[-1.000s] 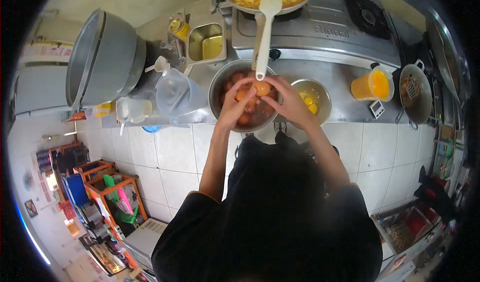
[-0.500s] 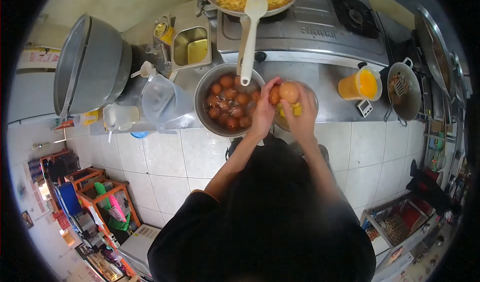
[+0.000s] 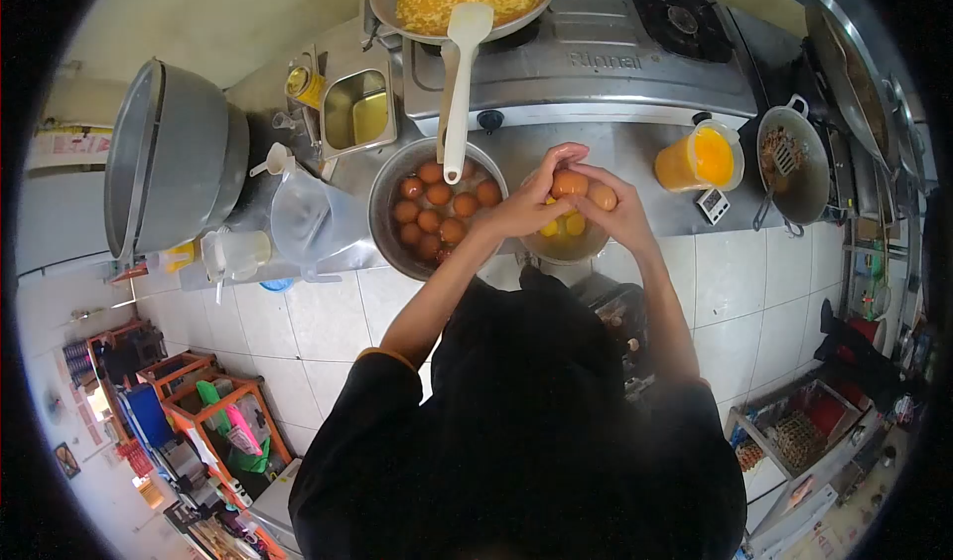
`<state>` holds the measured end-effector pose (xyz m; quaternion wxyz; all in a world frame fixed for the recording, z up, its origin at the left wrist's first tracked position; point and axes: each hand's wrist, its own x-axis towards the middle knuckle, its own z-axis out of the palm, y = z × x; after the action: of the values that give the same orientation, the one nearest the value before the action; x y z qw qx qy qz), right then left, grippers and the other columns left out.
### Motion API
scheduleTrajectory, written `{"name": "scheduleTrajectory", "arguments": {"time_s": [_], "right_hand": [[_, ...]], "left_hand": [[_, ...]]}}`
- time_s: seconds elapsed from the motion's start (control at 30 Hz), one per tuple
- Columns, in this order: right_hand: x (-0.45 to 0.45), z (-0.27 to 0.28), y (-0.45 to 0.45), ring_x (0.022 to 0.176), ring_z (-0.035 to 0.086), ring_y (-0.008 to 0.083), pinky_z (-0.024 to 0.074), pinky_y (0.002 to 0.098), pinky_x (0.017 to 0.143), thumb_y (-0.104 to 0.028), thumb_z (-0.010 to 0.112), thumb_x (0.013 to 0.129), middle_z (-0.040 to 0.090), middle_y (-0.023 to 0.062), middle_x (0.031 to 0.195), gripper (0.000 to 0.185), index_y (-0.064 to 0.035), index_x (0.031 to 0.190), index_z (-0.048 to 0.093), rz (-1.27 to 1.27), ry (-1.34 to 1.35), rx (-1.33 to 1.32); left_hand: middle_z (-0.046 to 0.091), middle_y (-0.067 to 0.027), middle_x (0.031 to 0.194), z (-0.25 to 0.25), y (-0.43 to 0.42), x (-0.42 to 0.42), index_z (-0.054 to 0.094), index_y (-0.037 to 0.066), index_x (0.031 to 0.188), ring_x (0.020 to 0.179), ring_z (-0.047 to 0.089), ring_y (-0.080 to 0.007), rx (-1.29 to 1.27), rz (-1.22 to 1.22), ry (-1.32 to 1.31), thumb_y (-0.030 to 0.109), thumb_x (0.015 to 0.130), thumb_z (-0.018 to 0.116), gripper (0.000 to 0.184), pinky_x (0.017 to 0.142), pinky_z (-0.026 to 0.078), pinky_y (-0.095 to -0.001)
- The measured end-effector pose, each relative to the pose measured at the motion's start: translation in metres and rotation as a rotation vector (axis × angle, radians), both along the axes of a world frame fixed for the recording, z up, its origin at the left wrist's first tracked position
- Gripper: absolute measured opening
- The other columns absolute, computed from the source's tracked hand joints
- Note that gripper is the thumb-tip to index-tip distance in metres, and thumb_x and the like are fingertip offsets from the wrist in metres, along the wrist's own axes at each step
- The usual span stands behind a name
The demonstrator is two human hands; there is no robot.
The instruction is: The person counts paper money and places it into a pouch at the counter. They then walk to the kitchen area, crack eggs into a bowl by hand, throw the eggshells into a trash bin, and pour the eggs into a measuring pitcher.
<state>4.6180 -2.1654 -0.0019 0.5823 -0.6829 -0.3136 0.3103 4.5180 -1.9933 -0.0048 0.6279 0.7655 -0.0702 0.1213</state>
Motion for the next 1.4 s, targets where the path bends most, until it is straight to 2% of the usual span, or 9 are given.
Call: {"name": "scheduleTrajectory", "arguments": {"time_s": [0.23, 0.43, 0.53, 0.97, 1.03, 1.13, 1.23, 1.3, 1.4], "right_hand": [[0.005, -0.028, -0.006, 0.095, 0.068, 0.021, 0.0528, 0.0306, 0.084, -0.004, 0.075, 0.074, 0.07, 0.0117, 0.106, 0.044, -0.0046, 0.117, 0.066, -0.044, -0.411, 0.05], [0.002, -0.05, -0.004, 0.102, 0.067, 0.0271, 0.0534, 0.0359, 0.09, -0.012, 0.076, 0.077, 0.069, 0.0128, 0.114, 0.041, -0.0083, 0.116, 0.067, -0.098, -0.542, 0.016], [-0.003, -0.045, 0.001, 0.093, 0.069, 0.0268, 0.0551, 0.0335, 0.081, -0.002, 0.076, 0.069, 0.07, 0.0134, 0.105, 0.044, -0.0065, 0.112, 0.069, -0.167, -0.623, 0.112], [0.002, -0.023, -0.017, 0.092, 0.068, 0.0224, 0.0536, 0.0297, 0.082, -0.002, 0.073, 0.076, 0.07, 0.0112, 0.102, 0.036, -0.0064, 0.112, 0.069, -0.28, -0.67, 0.033], [-0.014, -0.015, -0.01, 0.093, 0.067, 0.0201, 0.0528, 0.029, 0.082, -0.004, 0.074, 0.078, 0.069, 0.0111, 0.104, 0.038, -0.005, 0.115, 0.067, -0.399, -0.556, 0.006], [-0.041, -0.008, -0.01, 0.094, 0.064, 0.016, 0.0512, 0.0277, 0.083, -0.006, 0.075, 0.08, 0.068, 0.0104, 0.107, 0.043, -0.002, 0.121, 0.064, -0.569, -0.309, 0.032], [-0.063, 0.0, -0.04, 0.098, 0.062, 0.0163, 0.0501, 0.0277, 0.085, -0.007, 0.075, 0.082, 0.065, 0.0097, 0.111, 0.046, 0.0011, 0.124, 0.06, -0.658, -0.214, -0.016], [-0.086, 0.003, -0.07, 0.1, 0.061, 0.0187, 0.0497, 0.0287, 0.087, -0.007, 0.075, 0.083, 0.064, 0.0104, 0.111, 0.043, 0.001, 0.123, 0.06, -0.911, 0.145, 0.126], [-0.131, -0.004, -0.132, 0.099, 0.061, 0.0191, 0.0501, 0.0283, 0.084, -0.007, 0.074, 0.085, 0.063, 0.0116, 0.111, 0.043, 0.0013, 0.125, 0.058, -1.09, 0.005, -0.033]], "left_hand": [[0.065, -0.0192, 0.106, -0.002, 0.015, 0.01, 0.062, -0.001, 0.114, 0.096, 0.064, -0.0385, 0.509, 0.036, 0.146, 0.026, 0.07, 0.078, 0.053, 0.089, 0.051, -0.0422], [0.066, -0.0174, 0.108, -0.005, 0.011, 0.013, 0.063, 0.001, 0.114, 0.095, 0.064, -0.0365, 0.461, 0.075, 0.155, 0.022, 0.066, 0.075, 0.054, 0.086, 0.053, -0.0414], [0.065, -0.017, 0.11, -0.01, 0.013, 0.015, 0.064, 0.003, 0.115, 0.095, 0.064, -0.0356, 0.445, 0.084, 0.076, 0.021, 0.066, 0.075, 0.053, 0.086, 0.053, -0.0407], [0.067, -0.0129, 0.102, 0.006, 0.028, 0.008, 0.07, 0.005, 0.106, 0.096, 0.065, -0.0303, 0.576, 0.093, 0.003, 0.004, 0.07, 0.073, 0.037, 0.093, 0.052, -0.0402], [0.064, -0.012, 0.101, 0.021, 0.006, 0.009, 0.068, 0.004, 0.107, 0.097, 0.065, -0.0299, 0.132, 0.356, 0.139, -0.001, 0.07, 0.073, 0.037, 0.092, 0.053, -0.041], [0.06, -0.0117, 0.1, 0.036, -0.027, 0.01, 0.063, 0.003, 0.111, 0.099, 0.064, -0.0299, -0.042, 0.326, 0.215, -0.003, 0.071, 0.075, 0.042, 0.09, 0.054, -0.0397], [0.061, -0.0122, 0.107, 0.044, -0.042, 0.006, 0.059, 0.004, 0.114, 0.104, 0.063, -0.03, 0.033, -0.013, 0.106, 0.002, 0.071, 0.077, 0.046, 0.094, 0.052, -0.038], [0.06, -0.0113, 0.122, 0.062, -0.047, -0.004, 0.058, 0.006, 0.121, 0.11, 0.061, -0.0294, 0.176, -0.165, 0.032, 0.006, 0.071, 0.078, 0.053, 0.099, 0.048, -0.0371], [0.057, -0.0101, 0.133, 0.075, -0.045, -0.042, 0.059, 0.009, 0.129, 0.114, 0.059, -0.025, 0.03, -0.249, 0.092, 0.012, 0.08, 0.076, 0.052, 0.099, 0.046, -0.0371]]}}
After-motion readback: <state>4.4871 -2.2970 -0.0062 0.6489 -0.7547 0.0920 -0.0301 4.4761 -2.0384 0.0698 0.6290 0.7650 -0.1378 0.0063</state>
